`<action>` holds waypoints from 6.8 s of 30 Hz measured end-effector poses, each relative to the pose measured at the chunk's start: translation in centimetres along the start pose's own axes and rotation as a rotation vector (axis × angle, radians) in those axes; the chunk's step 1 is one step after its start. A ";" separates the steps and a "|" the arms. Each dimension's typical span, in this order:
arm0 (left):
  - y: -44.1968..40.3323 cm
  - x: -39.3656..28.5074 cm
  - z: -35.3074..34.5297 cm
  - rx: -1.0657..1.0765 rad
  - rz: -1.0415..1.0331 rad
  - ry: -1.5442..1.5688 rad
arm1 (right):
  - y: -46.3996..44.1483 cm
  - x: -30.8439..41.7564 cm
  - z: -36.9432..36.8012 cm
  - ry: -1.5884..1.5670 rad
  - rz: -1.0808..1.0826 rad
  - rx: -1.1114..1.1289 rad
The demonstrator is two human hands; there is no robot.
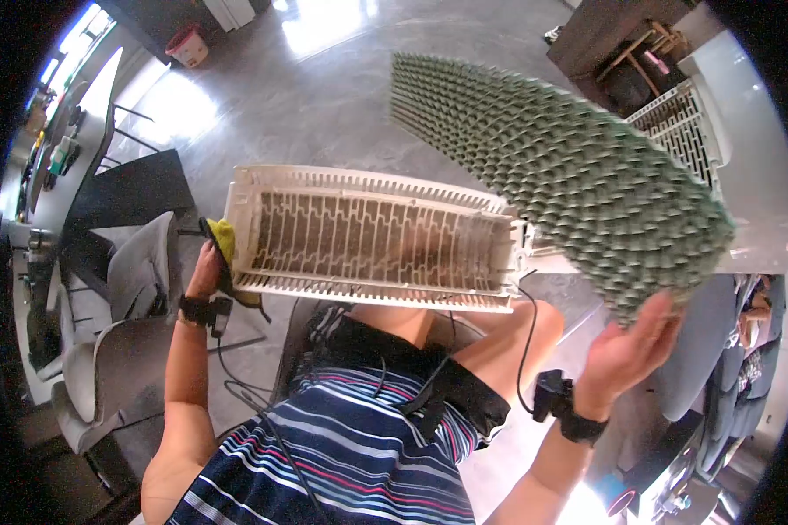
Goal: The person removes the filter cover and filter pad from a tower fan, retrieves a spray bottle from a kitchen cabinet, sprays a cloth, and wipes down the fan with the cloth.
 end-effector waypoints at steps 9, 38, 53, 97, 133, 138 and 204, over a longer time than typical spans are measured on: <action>-0.8 0.4 0.8 0.093 -0.068 -0.171 | 1.0 7.6 -1.4 -0.653 0.176 0.140; 2.7 -1.6 6.6 -0.089 -0.202 -0.009 | 0.7 3.2 -14.0 -0.518 -0.244 0.191; 4.1 3.9 7.3 -0.238 -0.042 0.071 | 12.4 11.2 -29.1 -0.740 -0.907 0.536; 6.1 1.7 5.2 -0.197 -0.051 -0.181 | 12.5 4.5 -20.5 -0.758 -0.765 0.475; 4.6 -2.3 -2.0 -0.025 -0.116 -0.259 | 5.5 22.2 -13.2 -1.196 0.352 0.760; 4.6 -2.0 -1.2 0.030 -0.118 -0.255 | 4.3 24.8 -12.3 -1.329 0.219 0.889; 2.1 7.0 3.9 0.068 0.046 -0.011 | 4.7 23.5 -7.5 -1.057 0.195 0.897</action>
Point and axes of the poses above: each hand's wrist, its own y-axis away from the middle knuckle, its own z-axis out of the back of the hand, x = y × z, the point moved 1 cm from there along -y, towards the middle knuckle, and after that the axes turned 1 degree about z, right-handed, at the moved point
